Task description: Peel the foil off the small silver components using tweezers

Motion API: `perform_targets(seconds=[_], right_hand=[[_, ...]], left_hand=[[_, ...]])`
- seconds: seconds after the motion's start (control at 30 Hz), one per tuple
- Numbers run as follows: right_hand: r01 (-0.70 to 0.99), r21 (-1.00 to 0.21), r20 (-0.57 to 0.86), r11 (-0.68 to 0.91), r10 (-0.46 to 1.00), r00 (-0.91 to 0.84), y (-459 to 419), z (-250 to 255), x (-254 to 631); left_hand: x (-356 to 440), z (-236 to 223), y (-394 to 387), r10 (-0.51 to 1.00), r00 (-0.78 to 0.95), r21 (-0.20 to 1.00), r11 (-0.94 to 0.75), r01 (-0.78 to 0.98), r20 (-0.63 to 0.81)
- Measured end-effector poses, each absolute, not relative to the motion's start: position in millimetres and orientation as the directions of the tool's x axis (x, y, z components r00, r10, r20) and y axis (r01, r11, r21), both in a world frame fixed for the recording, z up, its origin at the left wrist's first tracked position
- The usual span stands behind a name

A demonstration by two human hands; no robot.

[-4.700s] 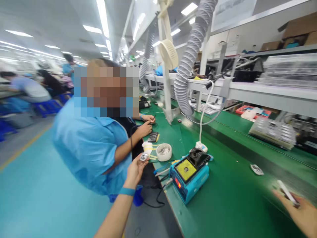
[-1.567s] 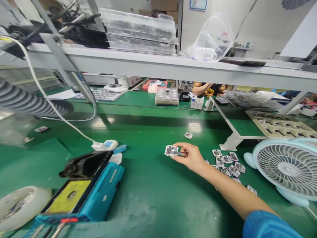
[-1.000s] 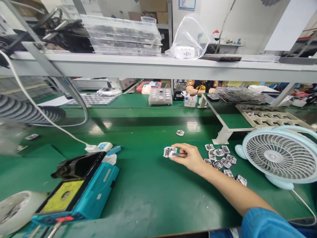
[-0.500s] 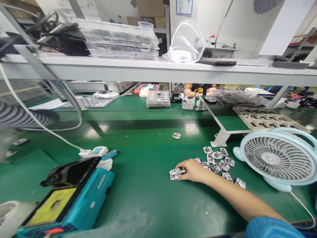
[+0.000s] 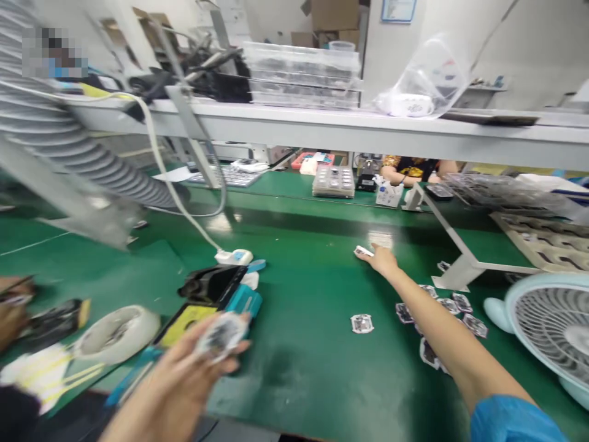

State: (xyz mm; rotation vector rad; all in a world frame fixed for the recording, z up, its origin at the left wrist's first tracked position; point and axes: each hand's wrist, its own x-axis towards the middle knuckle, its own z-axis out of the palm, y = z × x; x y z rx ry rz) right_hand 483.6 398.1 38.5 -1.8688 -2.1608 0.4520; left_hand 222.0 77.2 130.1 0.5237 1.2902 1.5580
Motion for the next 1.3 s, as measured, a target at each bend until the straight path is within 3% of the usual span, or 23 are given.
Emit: perform_targets(seconds=[0.2, 0.4, 0.67, 0.9, 1.03, 1.1, 1.2, 1.3], right_hand=[[0.920, -0.371, -0.041, 0.122, 0.988, -0.147, 403.8, 24.4, 475.0], [0.907, -0.366, -0.035, 0.210, 0.970, -0.239, 382.6, 35.9, 489.6], [0.800, -0.478, -0.114, 0.362, 0.878, -0.465, 335.4, 41.0, 518.9], [0.785, -0.501, -0.163, 0.364, 0.852, -0.498, 311.3, 38.8, 529.1], [0.762, -0.534, -0.088, 0.367, 0.872, -0.482, 298.7, 56.6, 526.4], [0.677, -0.643, -0.008, 0.358, 0.881, -0.473, 283.5, 75.4, 520.9], [0.350, -0.874, 0.127, 0.337, 0.853, -0.506, 245.2, 112.2, 517.8], [0.101, -0.929, 0.242, 0.356, 0.791, -0.562, 197.6, 144.5, 537.3]], left_hand=[[255.7, 115.3, 100.2, 0.935, -0.260, 0.860, 0.083, -0.503, -0.242], [256.0, 103.9, 102.6, 0.954, -0.201, 0.865, 0.097, -0.493, -0.222], [259.9, 99.8, 105.5, 0.960, -0.176, 0.838, 0.090, -0.537, -0.216], [266.5, 99.0, 105.8, 0.962, -0.174, 0.839, 0.087, -0.537, -0.211], [271.7, 100.8, 106.6, 0.959, -0.183, 0.843, 0.090, -0.530, -0.217], [274.1, 100.8, 108.3, 0.960, -0.179, 0.845, 0.092, -0.527, -0.217], [277.2, 99.0, 112.8, 0.965, -0.157, 0.850, 0.102, -0.517, -0.212], [280.2, 96.1, 119.4, 0.965, -0.141, 0.849, 0.121, -0.514, -0.222]])
